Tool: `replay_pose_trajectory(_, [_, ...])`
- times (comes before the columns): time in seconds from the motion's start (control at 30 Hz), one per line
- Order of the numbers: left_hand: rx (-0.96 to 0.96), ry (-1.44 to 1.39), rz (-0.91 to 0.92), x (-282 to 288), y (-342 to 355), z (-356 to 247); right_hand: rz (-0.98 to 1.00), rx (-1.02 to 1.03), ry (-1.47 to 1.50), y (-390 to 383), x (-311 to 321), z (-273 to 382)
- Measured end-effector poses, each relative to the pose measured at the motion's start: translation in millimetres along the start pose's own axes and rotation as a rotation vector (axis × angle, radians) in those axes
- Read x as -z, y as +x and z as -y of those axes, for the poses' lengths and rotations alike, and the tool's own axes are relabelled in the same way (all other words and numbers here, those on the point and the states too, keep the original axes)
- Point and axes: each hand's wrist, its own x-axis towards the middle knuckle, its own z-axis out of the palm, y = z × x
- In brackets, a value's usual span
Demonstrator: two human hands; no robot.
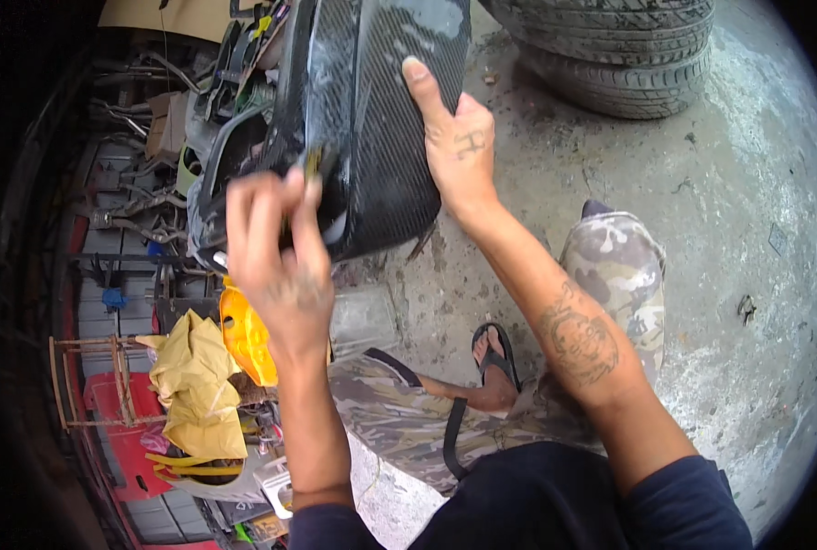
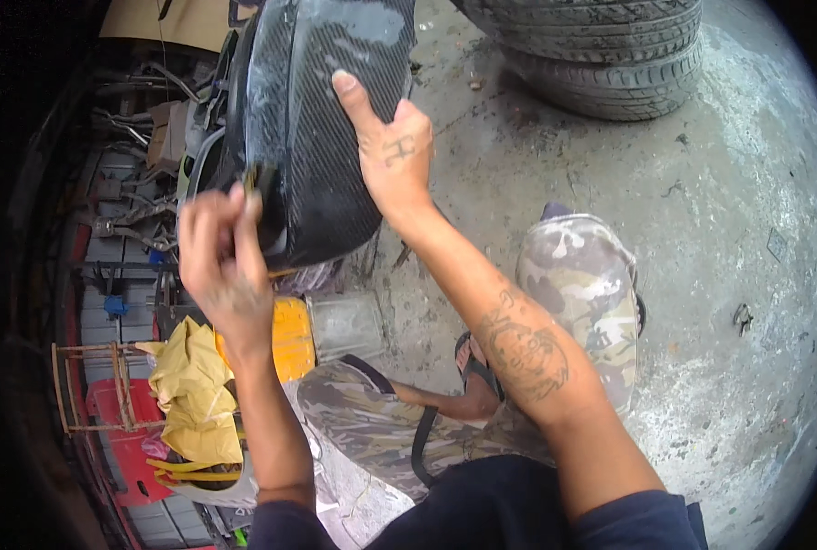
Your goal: The recorder uses a tool and abrasive pad to sand and refine the edges of a carbon fiber automotive body part.
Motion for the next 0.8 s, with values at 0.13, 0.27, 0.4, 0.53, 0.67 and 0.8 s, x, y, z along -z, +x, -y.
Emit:
replay_pose_trajectory(0.13, [0.045, -0.061, -0.060, -10.4, 50.4, -3.1, 0.032, -0.060, 0.021, 1.7, 1.1, 4.5])
replay_pose_trajectory(0.27, [0.219, -0.145, -0.113, 22.4, 22.5, 6.0, -0.021, -0.059, -0.039, 0.6, 2.5, -0.5])
replay_pose_trajectory(0.4, [0.266, -0.058, -0.043, 32.6, -22.2, -12.2, -0.007, -0.043, 0.047, 6.0, 4.1, -7.1])
replay_pose_trajectory(0.53, [0.051, 0.028, -0.072, -1.9, -20.9, -3.0, -0.012, -0.018, 0.023, -0.5, 0.4, -0.9])
replay_pose_trajectory(0.67, [0.055, 0.021, -0.114, -21.7, 7.8, -13.1, 0.015, -0.043, 0.027, 4.3, 5.1, -7.0])
replay_pose_trajectory(0.8, [0.077, 0.020, -0.062, -10.3, -20.9, -2.8, -0.006, -0.023, 0.028, 10.7, 3.1, -8.6])
